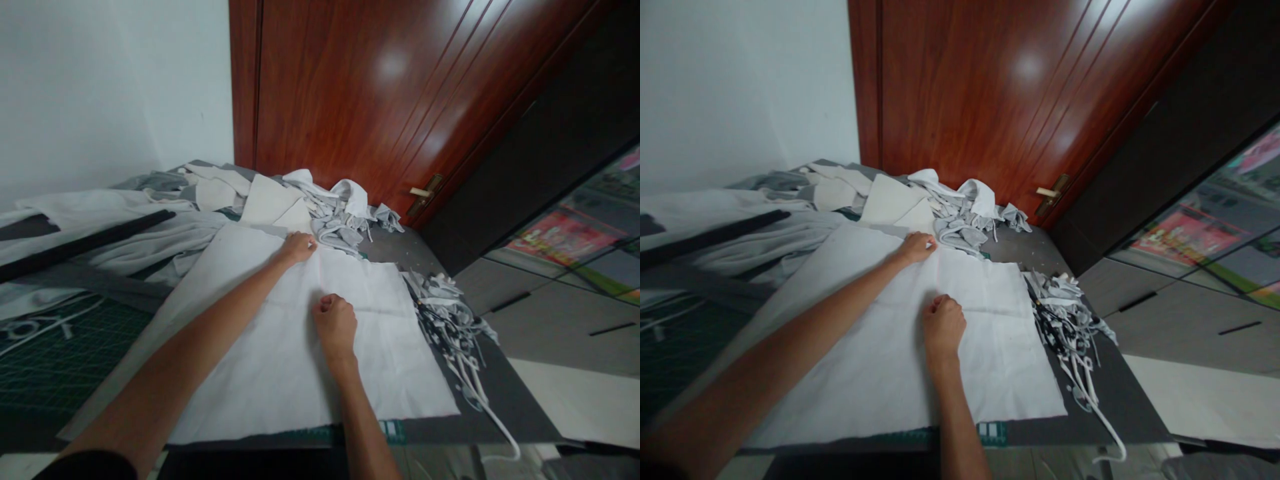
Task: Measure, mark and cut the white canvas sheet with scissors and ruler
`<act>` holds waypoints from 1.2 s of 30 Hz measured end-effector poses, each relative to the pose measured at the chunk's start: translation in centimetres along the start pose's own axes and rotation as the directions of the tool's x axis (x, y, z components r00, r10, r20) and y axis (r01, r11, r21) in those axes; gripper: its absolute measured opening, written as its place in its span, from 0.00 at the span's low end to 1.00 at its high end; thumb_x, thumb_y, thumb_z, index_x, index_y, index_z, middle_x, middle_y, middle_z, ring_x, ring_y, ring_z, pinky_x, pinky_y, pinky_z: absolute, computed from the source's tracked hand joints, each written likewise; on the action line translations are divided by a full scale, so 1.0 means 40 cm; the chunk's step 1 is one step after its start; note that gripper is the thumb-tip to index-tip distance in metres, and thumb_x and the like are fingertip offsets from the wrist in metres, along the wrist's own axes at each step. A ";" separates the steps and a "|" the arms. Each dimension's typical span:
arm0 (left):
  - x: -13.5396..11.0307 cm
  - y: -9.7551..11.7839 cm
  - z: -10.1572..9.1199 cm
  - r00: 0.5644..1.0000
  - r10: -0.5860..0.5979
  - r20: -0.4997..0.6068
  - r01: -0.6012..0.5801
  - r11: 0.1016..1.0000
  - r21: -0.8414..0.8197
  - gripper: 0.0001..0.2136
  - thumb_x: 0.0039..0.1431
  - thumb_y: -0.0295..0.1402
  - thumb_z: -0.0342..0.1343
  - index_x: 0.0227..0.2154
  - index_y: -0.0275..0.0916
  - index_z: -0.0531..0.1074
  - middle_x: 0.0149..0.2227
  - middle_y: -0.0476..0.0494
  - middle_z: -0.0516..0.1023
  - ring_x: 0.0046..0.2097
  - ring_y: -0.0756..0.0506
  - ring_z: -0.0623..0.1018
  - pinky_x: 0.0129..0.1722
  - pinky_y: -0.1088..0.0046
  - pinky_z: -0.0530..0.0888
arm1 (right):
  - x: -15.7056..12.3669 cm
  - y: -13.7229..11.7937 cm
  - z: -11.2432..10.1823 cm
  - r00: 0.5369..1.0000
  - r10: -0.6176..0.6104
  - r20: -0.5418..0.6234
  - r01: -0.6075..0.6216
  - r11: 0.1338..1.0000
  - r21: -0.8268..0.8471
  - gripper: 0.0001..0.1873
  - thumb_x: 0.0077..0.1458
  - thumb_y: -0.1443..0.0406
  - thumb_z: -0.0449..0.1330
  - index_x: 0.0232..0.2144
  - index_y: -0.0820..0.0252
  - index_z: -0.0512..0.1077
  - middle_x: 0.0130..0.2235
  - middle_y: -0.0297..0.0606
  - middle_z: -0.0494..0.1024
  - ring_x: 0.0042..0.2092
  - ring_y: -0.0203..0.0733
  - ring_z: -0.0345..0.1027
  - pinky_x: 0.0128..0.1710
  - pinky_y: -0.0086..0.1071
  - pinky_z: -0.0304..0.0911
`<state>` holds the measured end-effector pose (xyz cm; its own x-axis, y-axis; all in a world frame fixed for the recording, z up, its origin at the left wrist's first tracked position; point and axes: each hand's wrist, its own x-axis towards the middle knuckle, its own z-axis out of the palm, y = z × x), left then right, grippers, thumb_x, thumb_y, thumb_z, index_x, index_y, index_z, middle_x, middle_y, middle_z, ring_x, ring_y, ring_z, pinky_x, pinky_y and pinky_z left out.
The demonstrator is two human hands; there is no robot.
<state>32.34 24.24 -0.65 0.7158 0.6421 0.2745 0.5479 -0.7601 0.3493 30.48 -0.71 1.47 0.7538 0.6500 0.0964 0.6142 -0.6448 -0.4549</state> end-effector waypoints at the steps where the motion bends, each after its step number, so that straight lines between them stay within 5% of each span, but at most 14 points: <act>1: 0.000 0.000 0.000 1.000 0.000 0.001 0.000 1.000 0.000 0.13 0.66 0.37 0.52 0.45 0.42 0.79 0.52 0.43 0.83 0.57 0.38 0.76 0.60 0.58 0.66 | -0.007 0.001 -0.002 1.000 0.003 -0.001 -0.003 1.000 0.002 0.09 0.60 0.68 0.59 0.39 0.59 0.80 0.39 0.43 0.85 0.42 0.48 0.79 0.35 0.32 0.63; 36: -0.011 0.015 -0.011 0.999 -0.031 -0.030 0.033 0.998 0.058 0.11 0.69 0.36 0.50 0.44 0.42 0.77 0.50 0.40 0.80 0.55 0.39 0.76 0.58 0.59 0.68 | -0.146 0.048 -0.044 0.996 0.028 0.086 -0.028 1.000 0.004 0.07 0.58 0.69 0.61 0.34 0.55 0.80 0.35 0.39 0.86 0.37 0.46 0.80 0.31 0.31 0.59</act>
<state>32.15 23.53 -0.18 0.6846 0.6684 0.2906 0.5955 -0.7429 0.3058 27.68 -6.45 1.61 0.7476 0.6642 0.0072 0.5918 -0.6611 -0.4613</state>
